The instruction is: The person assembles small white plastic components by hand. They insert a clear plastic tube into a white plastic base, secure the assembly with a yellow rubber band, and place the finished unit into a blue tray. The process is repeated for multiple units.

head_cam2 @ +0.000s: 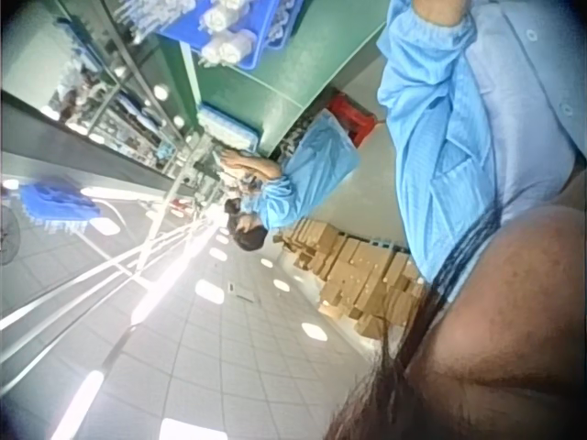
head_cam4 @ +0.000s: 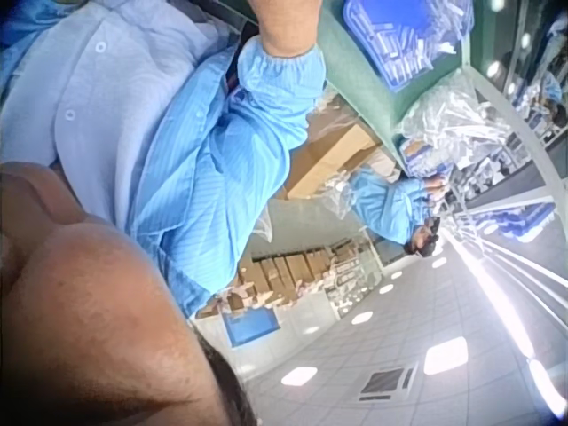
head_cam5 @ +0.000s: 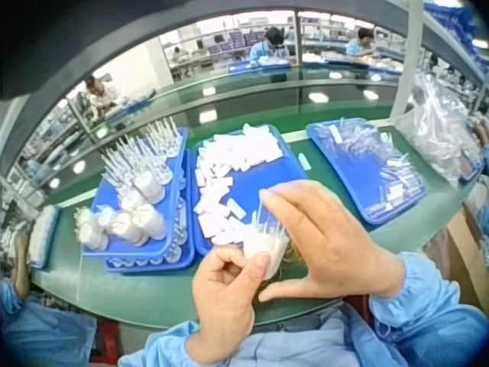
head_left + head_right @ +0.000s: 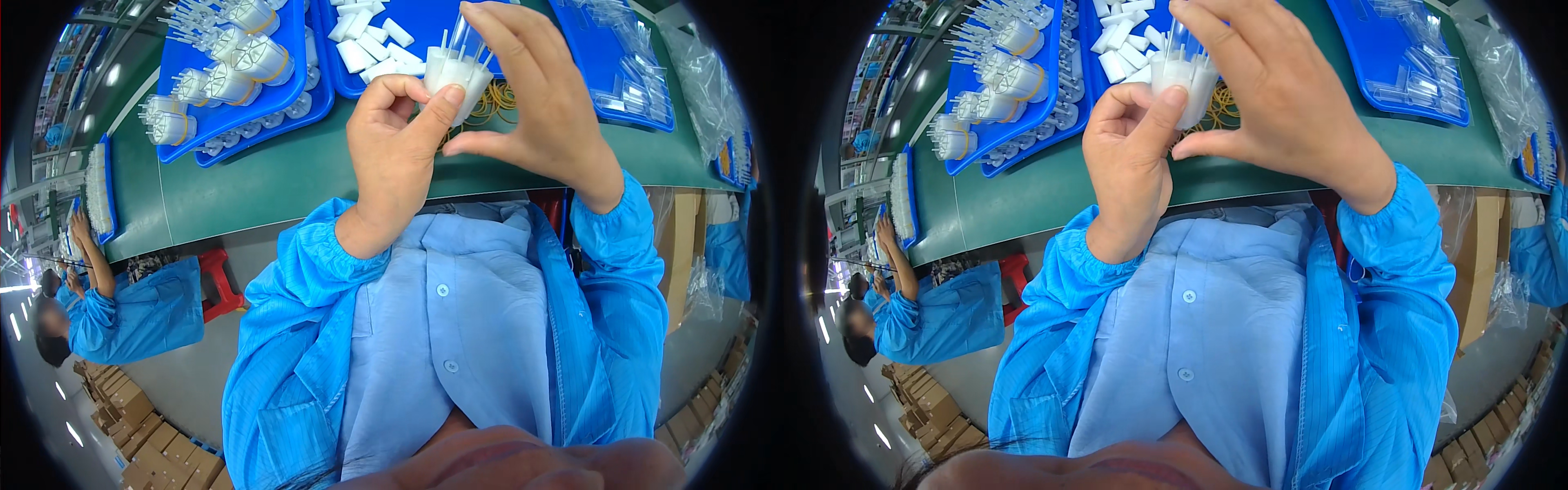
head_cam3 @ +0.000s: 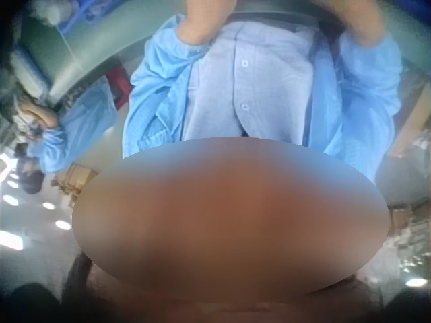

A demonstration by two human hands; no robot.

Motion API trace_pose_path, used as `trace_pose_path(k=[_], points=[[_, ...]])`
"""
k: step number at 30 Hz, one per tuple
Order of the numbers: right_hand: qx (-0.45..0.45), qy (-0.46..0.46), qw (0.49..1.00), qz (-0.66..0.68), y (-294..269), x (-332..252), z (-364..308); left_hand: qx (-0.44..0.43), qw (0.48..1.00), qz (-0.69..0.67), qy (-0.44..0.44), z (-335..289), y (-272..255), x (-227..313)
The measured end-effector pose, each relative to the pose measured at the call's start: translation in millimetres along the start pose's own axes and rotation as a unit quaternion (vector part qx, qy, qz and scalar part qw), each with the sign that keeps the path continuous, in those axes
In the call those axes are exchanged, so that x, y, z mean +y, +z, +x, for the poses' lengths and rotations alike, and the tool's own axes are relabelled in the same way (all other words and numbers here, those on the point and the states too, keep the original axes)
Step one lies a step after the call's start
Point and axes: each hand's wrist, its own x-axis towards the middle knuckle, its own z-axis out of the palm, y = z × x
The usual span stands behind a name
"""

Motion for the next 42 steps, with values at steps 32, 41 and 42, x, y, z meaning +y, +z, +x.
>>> trace_pose_path(k=[32, 41, 42], points=[[0.035, 0.002, 0.996, 0.086, -3, -9, 5, -0.025, 0.996, -0.066, -0.055, 0, 3, 6], [0.105, -0.019, 0.994, 0.019, 5, -6, 1, -0.042, 0.989, -0.132, -0.056, 1, -2, 5], [0.107, -0.025, 0.994, 0.004, 5, -6, 2, -0.041, 0.989, -0.130, -0.057, 1, -2, 5]])
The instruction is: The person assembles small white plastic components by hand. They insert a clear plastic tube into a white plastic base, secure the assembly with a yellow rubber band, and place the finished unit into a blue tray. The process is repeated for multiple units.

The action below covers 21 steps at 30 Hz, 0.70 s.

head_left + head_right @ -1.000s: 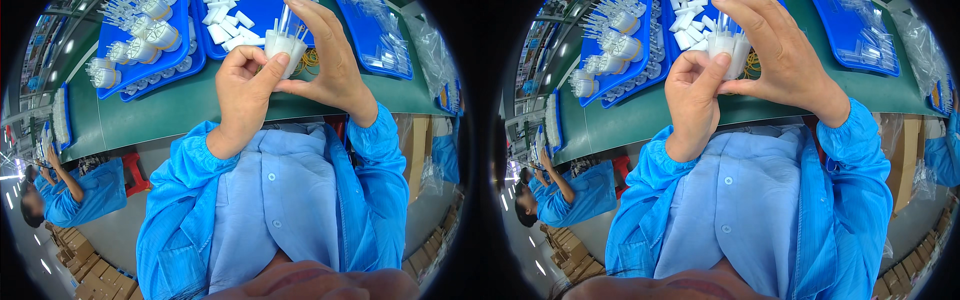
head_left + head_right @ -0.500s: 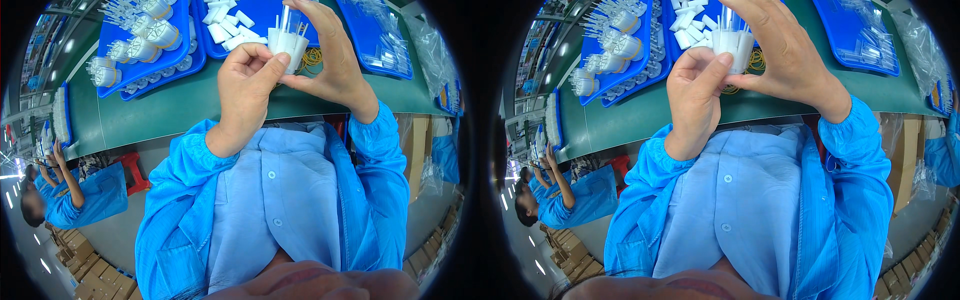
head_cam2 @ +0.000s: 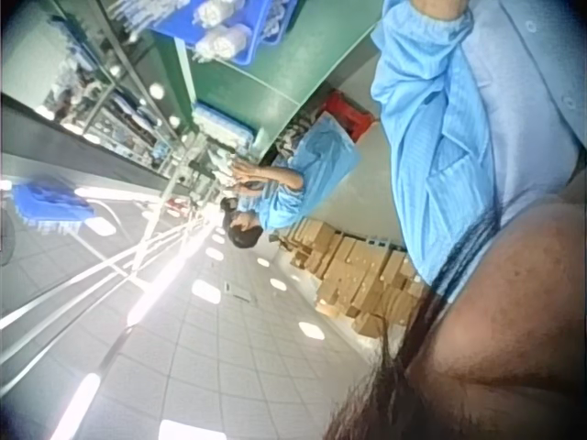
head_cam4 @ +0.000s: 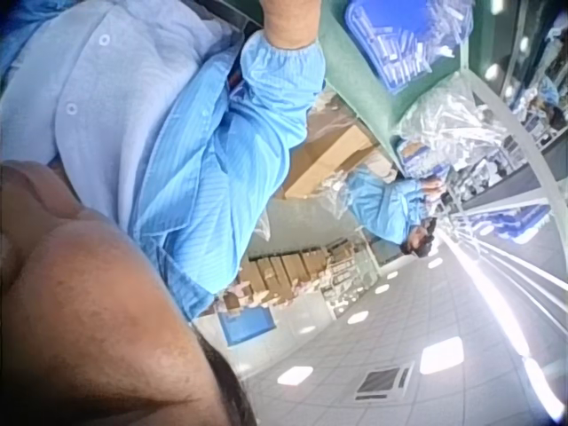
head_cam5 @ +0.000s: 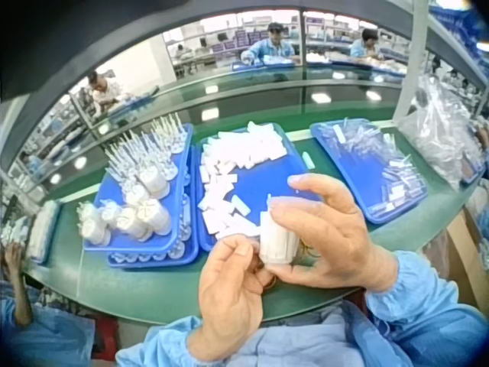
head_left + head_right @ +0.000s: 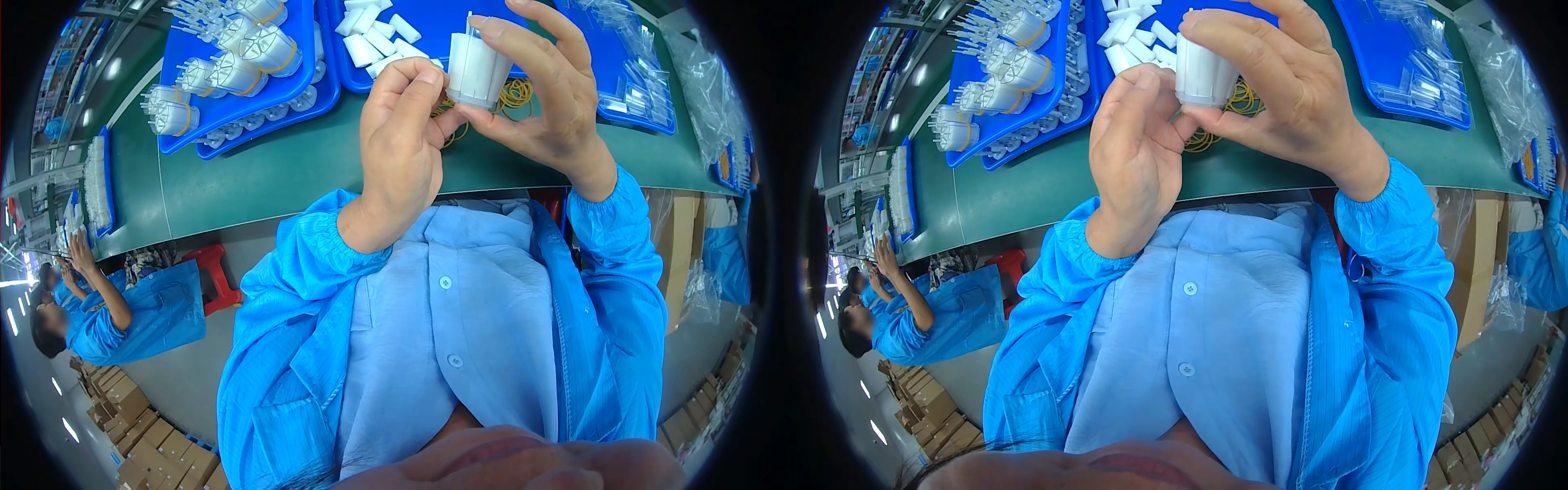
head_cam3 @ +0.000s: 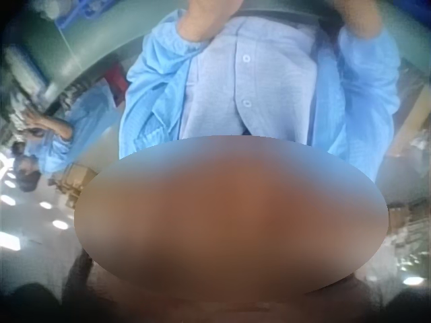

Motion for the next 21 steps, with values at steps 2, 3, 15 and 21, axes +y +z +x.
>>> trace_pose_path(k=[2, 3, 15, 21], points=[[-0.014, -0.009, 1.000, -0.025, -4, -5, 6, 0.009, 1.000, 0.004, 0.002, 0, 1, 0], [-0.011, -0.008, 1.000, -0.024, -3, -6, 6, 0.015, 1.000, 0.005, 0.001, 0, 2, -1], [-0.005, 0.011, 1.000, 0.001, -3, -2, -14, 0.059, 0.997, 0.055, -0.007, 3, 16, -11], [-0.023, 0.023, 0.999, 0.012, -8, 7, -17, 0.051, 0.996, 0.072, -0.001, 5, 17, -14]])
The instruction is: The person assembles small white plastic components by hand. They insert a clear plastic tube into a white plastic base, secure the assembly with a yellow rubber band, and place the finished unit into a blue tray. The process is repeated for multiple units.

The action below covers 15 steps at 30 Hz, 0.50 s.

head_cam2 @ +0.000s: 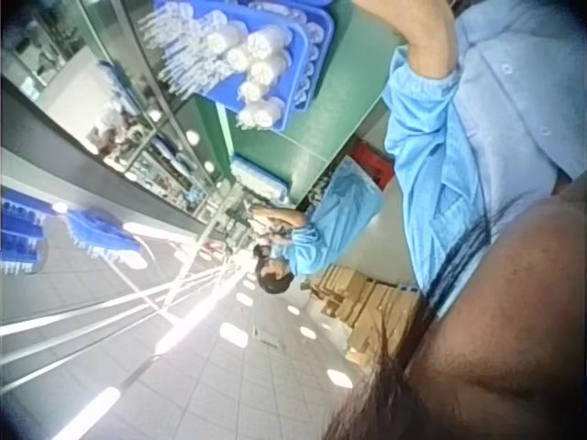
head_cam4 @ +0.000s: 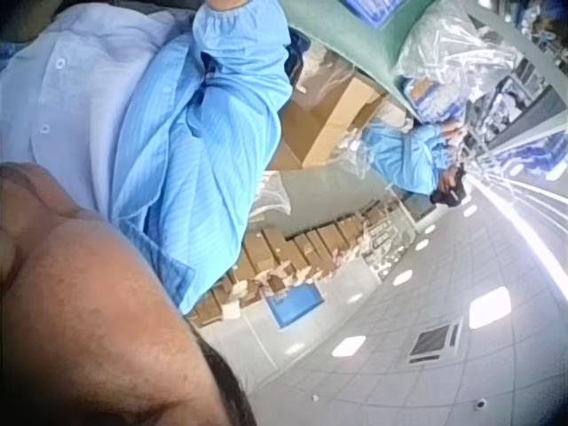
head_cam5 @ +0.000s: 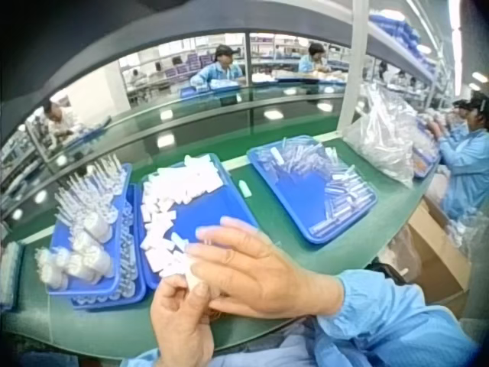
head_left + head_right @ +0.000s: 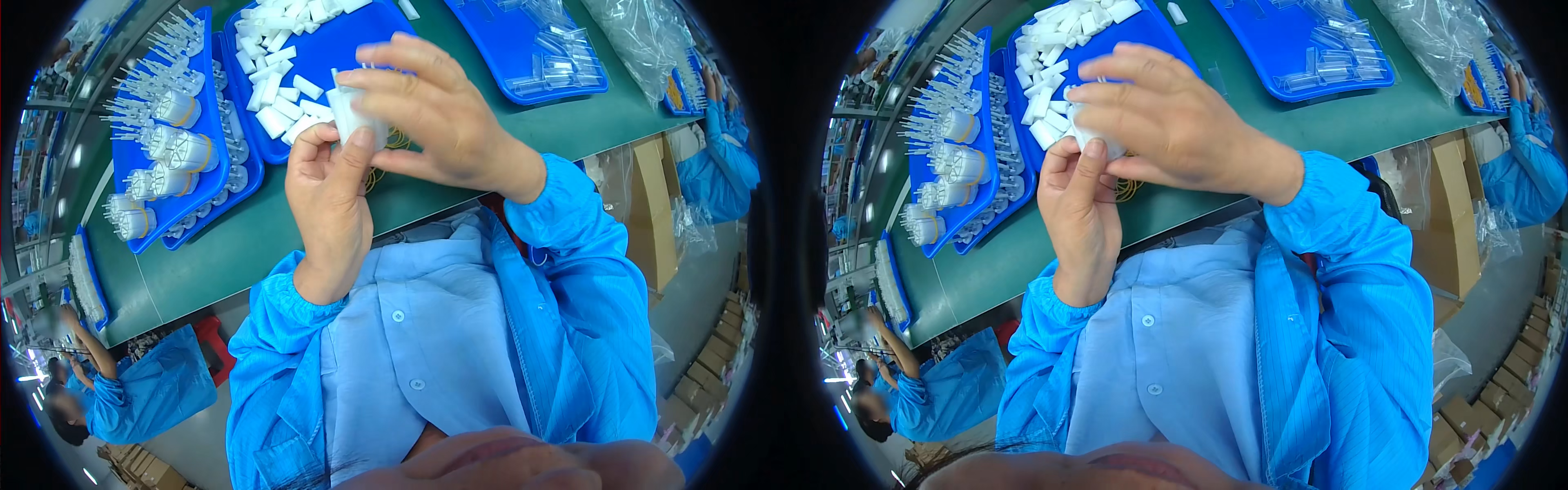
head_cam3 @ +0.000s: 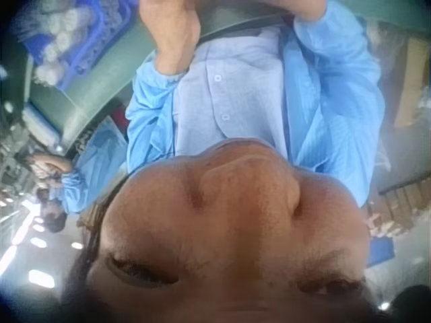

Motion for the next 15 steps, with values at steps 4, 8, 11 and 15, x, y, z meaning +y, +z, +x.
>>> trace_pose_path(k=[4, 8, 11, 15], points=[[0.041, 0.073, 0.993, -0.085, -38, 65, 5, 0.024, 0.992, 0.077, 0.098, 12, -10, 4], [-0.095, 0.341, 0.911, -0.212, -58, 166, -32, 0.035, 0.984, 0.123, 0.126, 17, -8, 10], [-0.179, 0.372, 0.877, -0.248, -50, 195, -50, 0.005, 0.981, 0.147, 0.130, 17, -10, 8], [-0.199, 0.363, 0.872, -0.262, -45, 209, -66, -0.007, 0.977, 0.162, 0.139, 21, -19, -1]])
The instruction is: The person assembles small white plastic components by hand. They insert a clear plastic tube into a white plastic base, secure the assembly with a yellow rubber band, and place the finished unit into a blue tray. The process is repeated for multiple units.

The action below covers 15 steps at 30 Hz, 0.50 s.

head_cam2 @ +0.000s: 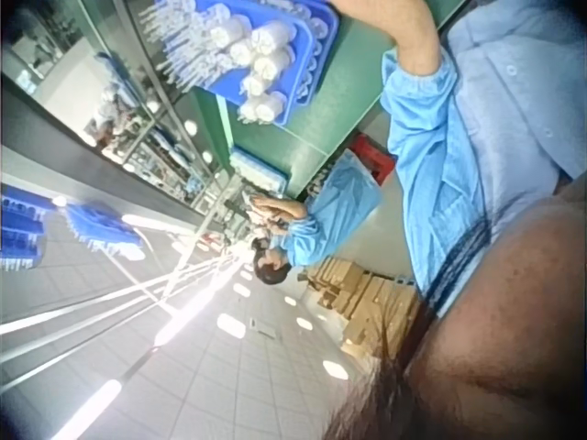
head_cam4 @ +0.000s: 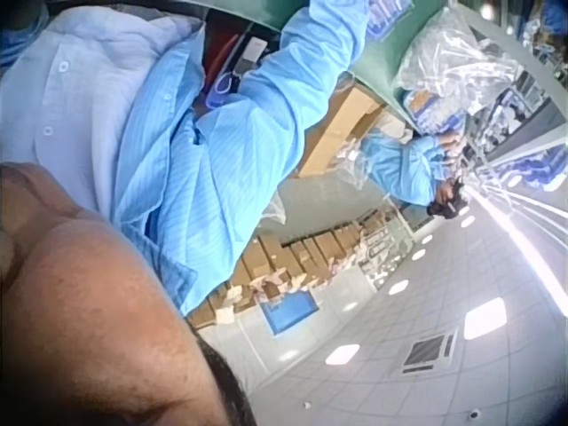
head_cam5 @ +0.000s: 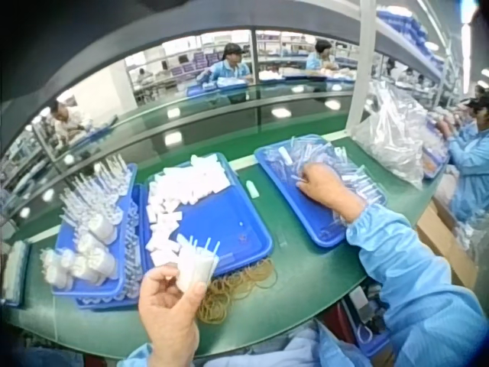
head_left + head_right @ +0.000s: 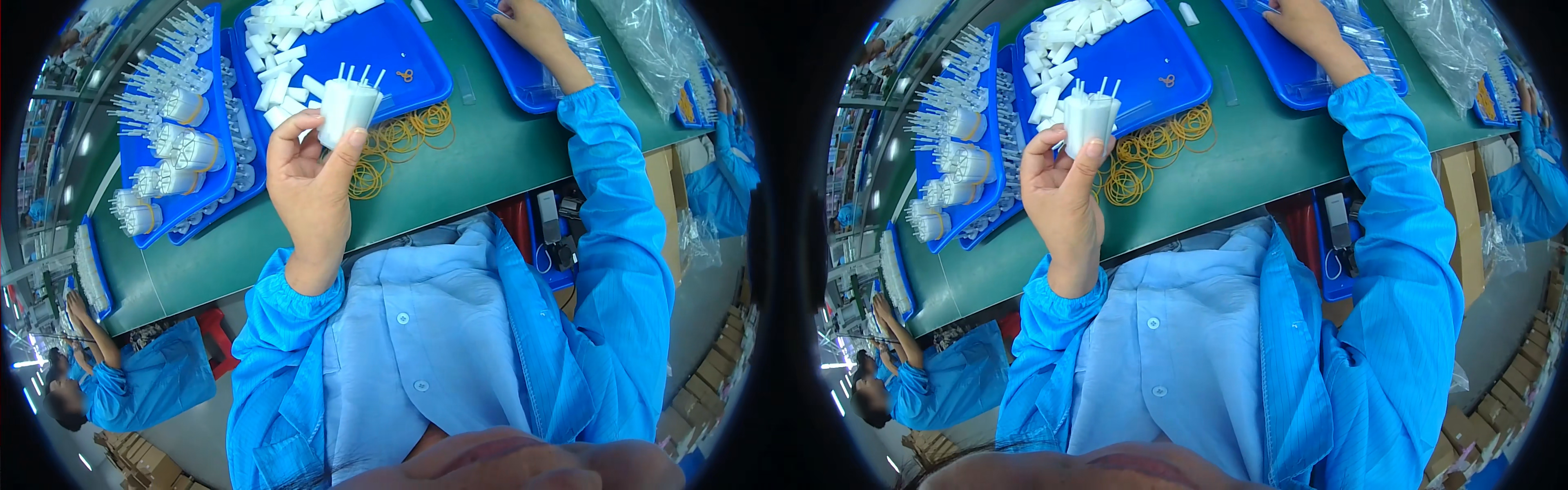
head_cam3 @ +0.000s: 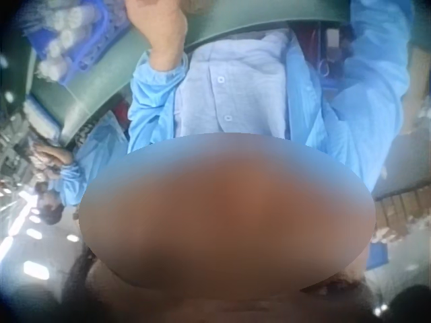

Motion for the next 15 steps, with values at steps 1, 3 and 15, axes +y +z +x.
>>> trace_pose_path(k=[1, 3, 15], points=[[-0.016, 0.014, 1.000, -0.015, -3, 0, 0, 0.001, 1.000, -0.013, -0.009, 0, -1, 1], [-0.009, 0.039, 0.996, 0.080, -10, 2, -6, 0.001, 0.999, -0.040, -0.027, 1, -1, 3], [-0.110, -0.012, 0.666, 0.738, -76, -113, -104, -0.037, 0.998, -0.056, -0.002, -11, -4, 15]])
